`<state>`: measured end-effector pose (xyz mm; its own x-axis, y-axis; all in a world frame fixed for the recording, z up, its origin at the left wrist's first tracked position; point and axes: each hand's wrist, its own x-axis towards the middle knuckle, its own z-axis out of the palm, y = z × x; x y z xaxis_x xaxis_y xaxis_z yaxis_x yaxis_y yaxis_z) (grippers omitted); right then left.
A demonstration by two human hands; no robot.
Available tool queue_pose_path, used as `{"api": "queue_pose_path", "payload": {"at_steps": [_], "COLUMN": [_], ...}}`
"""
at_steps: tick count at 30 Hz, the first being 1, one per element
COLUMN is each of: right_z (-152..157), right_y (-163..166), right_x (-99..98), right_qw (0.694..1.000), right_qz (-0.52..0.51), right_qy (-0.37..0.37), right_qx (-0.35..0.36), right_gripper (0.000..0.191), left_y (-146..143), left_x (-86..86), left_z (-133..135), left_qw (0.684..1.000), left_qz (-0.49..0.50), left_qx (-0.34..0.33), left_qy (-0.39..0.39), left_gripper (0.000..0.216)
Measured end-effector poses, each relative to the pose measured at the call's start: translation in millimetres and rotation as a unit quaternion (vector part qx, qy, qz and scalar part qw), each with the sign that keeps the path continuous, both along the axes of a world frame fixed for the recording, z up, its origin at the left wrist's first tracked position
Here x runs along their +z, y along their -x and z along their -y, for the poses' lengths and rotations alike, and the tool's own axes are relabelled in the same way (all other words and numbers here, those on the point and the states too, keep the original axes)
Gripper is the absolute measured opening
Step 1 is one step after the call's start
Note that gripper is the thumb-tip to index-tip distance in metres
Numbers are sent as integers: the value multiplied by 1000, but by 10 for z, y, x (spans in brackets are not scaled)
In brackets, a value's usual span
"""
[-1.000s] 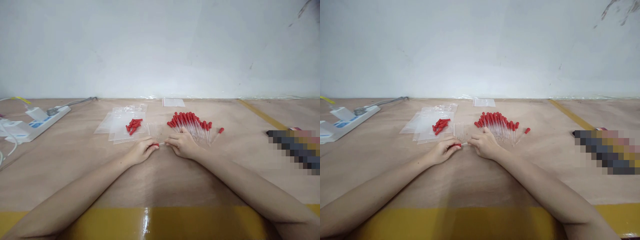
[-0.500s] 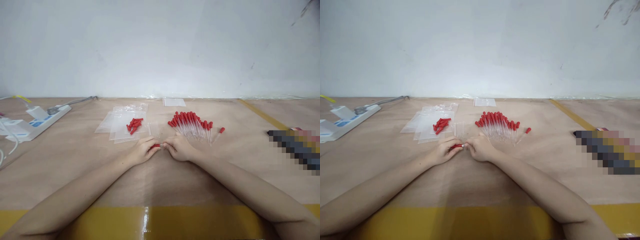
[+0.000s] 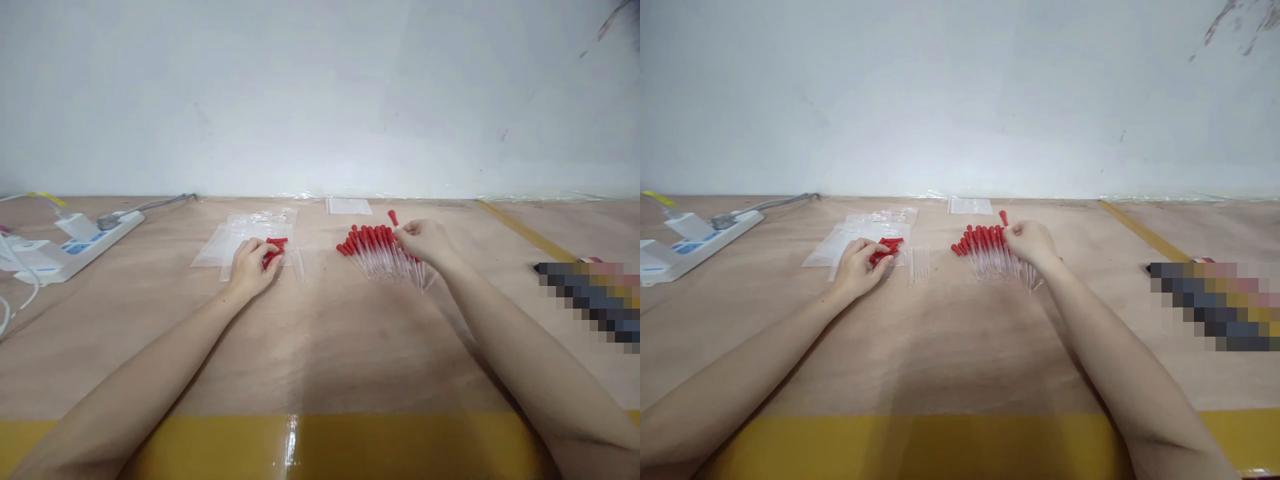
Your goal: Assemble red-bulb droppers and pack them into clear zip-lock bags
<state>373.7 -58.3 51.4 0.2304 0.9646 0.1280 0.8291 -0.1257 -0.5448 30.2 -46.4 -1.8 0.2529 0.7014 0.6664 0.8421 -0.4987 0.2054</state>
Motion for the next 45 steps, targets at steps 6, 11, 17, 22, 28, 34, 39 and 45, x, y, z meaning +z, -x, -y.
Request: {"api": "queue_pose_path", "payload": {"at_steps": [6, 11, 17, 22, 28, 34, 39, 45], "right_z": [-75, -62, 52, 128, -176, -330, -314, -143], "right_y": [-319, -269, -54, 698, 1416, 1547, 1581, 1313], "right_x": [-15, -34, 43, -57, -294, -276, -227, -183], "right_qw": [977, 973, 986, 980, 983, 982, 978, 984], "right_qz": [115, 100, 145, 76, 73, 62, 64, 18], "right_qy": [173, 209, 80, -18, 27, 107, 136, 42], "right_qx": [-56, -20, 0, 181, 164, 144, 143, 174], "right_gripper": [27, 22, 26, 20, 20, 21, 19, 15], "left_y": [13, 10, -21, -14, 20, -6, -28, -83], "left_x": [-45, -23, 17, -2, -5, 15, 29, 28], "left_z": [-34, -12, -17, -81, -50, 4, 25, 64], "left_qw": [997, 995, 990, 990, 986, 989, 993, 996], "left_qz": [-16, -11, 1, 10, 11, -6, -10, 76], "left_qx": [43, 52, 81, 79, 105, 111, 97, 0], "left_qy": [56, 84, 112, 112, 127, 97, 62, 37], "left_gripper": [21, 18, 17, 19, 25, 28, 28, 24]}}
